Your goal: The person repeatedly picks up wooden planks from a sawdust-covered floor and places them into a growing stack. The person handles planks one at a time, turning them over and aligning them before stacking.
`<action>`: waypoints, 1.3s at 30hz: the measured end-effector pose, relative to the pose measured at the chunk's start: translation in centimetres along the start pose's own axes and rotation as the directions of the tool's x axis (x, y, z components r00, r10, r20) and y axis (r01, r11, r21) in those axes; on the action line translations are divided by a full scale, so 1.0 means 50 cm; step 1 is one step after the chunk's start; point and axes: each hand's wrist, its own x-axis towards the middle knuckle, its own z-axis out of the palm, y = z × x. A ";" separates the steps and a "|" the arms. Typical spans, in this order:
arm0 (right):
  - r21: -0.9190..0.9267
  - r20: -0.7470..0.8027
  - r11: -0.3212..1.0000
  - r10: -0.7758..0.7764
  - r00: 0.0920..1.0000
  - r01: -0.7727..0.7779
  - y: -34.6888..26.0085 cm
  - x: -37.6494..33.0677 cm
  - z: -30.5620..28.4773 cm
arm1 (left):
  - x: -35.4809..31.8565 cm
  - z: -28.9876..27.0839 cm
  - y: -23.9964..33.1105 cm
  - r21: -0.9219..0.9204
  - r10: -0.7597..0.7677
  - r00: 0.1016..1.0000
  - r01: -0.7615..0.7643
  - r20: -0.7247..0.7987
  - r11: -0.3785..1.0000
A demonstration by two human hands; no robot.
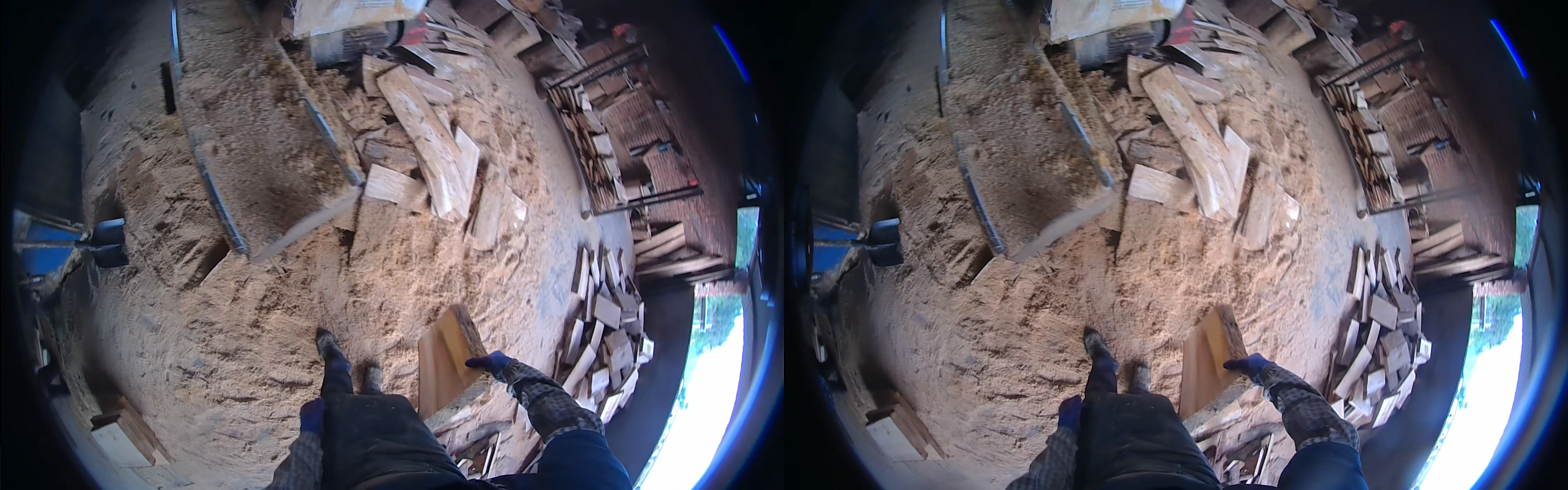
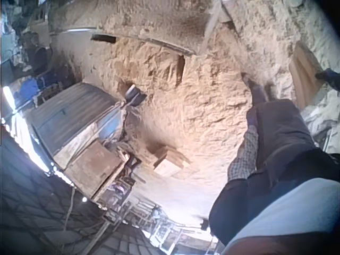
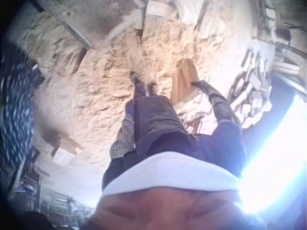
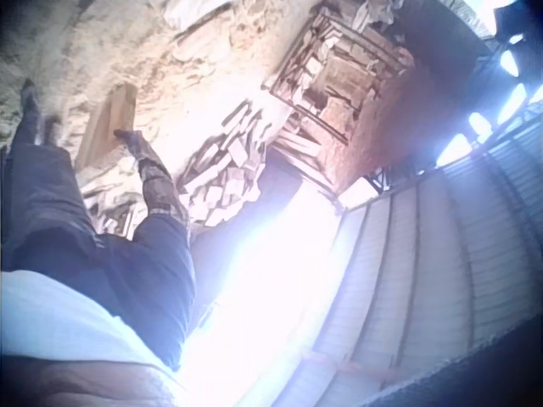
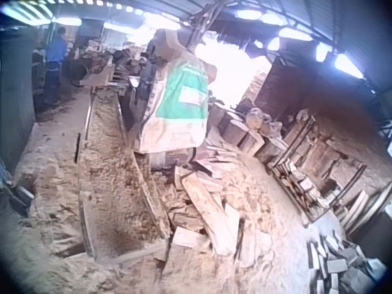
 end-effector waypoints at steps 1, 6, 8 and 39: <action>0.040 0.060 0.998 -0.060 0.996 0.057 -0.015 0.006 0.023 | 0.036 0.022 -0.028 -0.107 0.033 0.996 -0.042 -0.078 0.993; -0.131 0.001 0.982 -0.138 0.990 0.137 -0.050 -0.064 0.025 | 0.091 0.169 0.161 -0.390 0.000 0.997 0.028 0.072 0.920; 0.146 0.064 0.939 -0.322 0.944 0.311 -0.072 -0.152 0.048 | 0.089 0.188 0.242 -0.484 -0.003 0.985 0.088 0.173 0.870; 0.724 0.405 0.657 -0.651 0.642 0.210 0.370 0.195 -0.395 | -0.135 0.766 0.787 -0.558 0.051 0.832 0.324 0.553 0.764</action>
